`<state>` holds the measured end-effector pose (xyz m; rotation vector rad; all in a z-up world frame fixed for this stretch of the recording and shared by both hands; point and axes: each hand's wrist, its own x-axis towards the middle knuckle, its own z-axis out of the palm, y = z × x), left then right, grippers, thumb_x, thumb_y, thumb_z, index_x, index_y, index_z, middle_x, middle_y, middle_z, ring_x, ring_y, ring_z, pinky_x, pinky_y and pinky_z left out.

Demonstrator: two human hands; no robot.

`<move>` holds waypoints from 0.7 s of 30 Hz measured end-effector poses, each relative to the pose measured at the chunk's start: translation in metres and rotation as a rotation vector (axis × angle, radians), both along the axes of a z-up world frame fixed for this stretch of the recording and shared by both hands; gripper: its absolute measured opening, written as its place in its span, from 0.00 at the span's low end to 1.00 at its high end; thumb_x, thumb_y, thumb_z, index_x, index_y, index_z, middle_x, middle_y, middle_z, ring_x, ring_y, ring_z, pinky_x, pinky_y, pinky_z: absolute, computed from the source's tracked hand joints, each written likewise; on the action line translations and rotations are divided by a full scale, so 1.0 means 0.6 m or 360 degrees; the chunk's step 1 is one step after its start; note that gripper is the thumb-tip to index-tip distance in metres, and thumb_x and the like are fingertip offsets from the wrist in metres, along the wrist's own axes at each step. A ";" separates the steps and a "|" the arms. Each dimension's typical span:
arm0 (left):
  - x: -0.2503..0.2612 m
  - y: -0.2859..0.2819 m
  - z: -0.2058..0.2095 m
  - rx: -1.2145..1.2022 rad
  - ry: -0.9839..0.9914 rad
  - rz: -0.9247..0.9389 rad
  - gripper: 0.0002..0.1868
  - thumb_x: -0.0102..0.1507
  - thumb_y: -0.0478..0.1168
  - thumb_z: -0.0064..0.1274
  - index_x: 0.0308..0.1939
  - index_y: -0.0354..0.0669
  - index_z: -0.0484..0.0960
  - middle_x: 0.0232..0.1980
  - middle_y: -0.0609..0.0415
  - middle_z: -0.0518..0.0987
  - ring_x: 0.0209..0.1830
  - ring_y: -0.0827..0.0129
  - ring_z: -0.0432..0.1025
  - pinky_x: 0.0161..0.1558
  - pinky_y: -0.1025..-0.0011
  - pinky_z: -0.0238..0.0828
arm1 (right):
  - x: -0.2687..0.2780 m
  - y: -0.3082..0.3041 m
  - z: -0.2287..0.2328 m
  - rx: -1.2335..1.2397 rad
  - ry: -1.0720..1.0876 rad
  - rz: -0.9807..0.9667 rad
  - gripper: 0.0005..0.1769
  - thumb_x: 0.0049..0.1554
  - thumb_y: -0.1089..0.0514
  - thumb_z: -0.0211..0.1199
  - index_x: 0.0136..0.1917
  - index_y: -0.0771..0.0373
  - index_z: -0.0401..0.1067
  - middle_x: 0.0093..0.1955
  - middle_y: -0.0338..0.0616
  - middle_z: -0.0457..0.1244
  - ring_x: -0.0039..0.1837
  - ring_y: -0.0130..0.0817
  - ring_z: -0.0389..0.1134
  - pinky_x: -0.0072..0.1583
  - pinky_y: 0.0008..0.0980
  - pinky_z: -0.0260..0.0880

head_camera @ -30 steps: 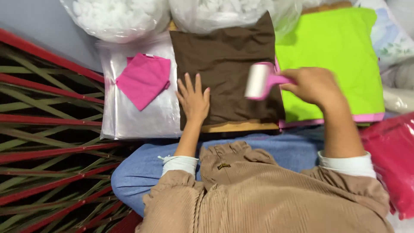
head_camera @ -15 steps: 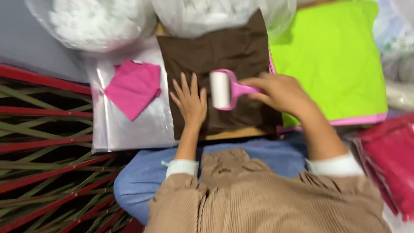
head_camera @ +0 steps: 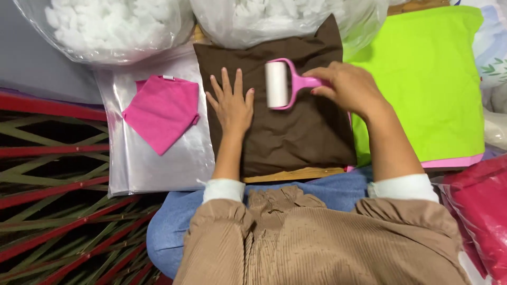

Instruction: Stuffing a pillowcase with fiberfill and cleaning the exterior with a lint roller

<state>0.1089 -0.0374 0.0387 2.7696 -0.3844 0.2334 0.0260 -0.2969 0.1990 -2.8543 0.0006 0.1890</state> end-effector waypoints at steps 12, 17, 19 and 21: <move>0.016 -0.024 0.048 -0.0311 0.0085 -0.0138 0.27 0.70 0.54 0.47 0.74 0.58 0.70 0.81 0.52 0.55 0.82 0.46 0.41 0.75 0.34 0.35 | 0.005 -0.017 -0.008 -0.0013 -0.0442 -0.0129 0.23 0.62 0.50 0.65 0.70 0.49 0.75 0.49 0.45 0.67 0.47 0.47 0.68 0.47 0.42 0.66; 0.029 0.009 -0.002 -0.0036 0.0281 -0.0095 0.30 0.69 0.57 0.43 0.74 0.57 0.67 0.81 0.50 0.54 0.81 0.46 0.42 0.75 0.39 0.35 | -0.053 -0.096 -0.028 -0.0839 -0.0493 -0.0337 0.19 0.62 0.39 0.67 0.64 0.41 0.79 0.42 0.41 0.67 0.42 0.41 0.71 0.41 0.38 0.69; -0.005 0.003 0.031 -0.0091 0.0357 -0.0065 0.30 0.68 0.58 0.44 0.72 0.53 0.70 0.80 0.46 0.54 0.81 0.43 0.40 0.74 0.37 0.34 | -0.083 -0.062 0.012 -0.0850 -0.0605 -0.0312 0.18 0.61 0.41 0.69 0.64 0.41 0.81 0.42 0.40 0.67 0.42 0.39 0.70 0.42 0.36 0.69; -0.054 -0.006 0.066 -0.0243 0.0212 -0.0083 0.28 0.75 0.59 0.37 0.78 0.60 0.62 0.84 0.48 0.50 0.84 0.42 0.38 0.74 0.30 0.34 | -0.093 -0.017 0.039 0.0088 -0.0091 -0.0194 0.25 0.63 0.49 0.65 0.71 0.52 0.73 0.50 0.64 0.68 0.55 0.69 0.69 0.54 0.65 0.68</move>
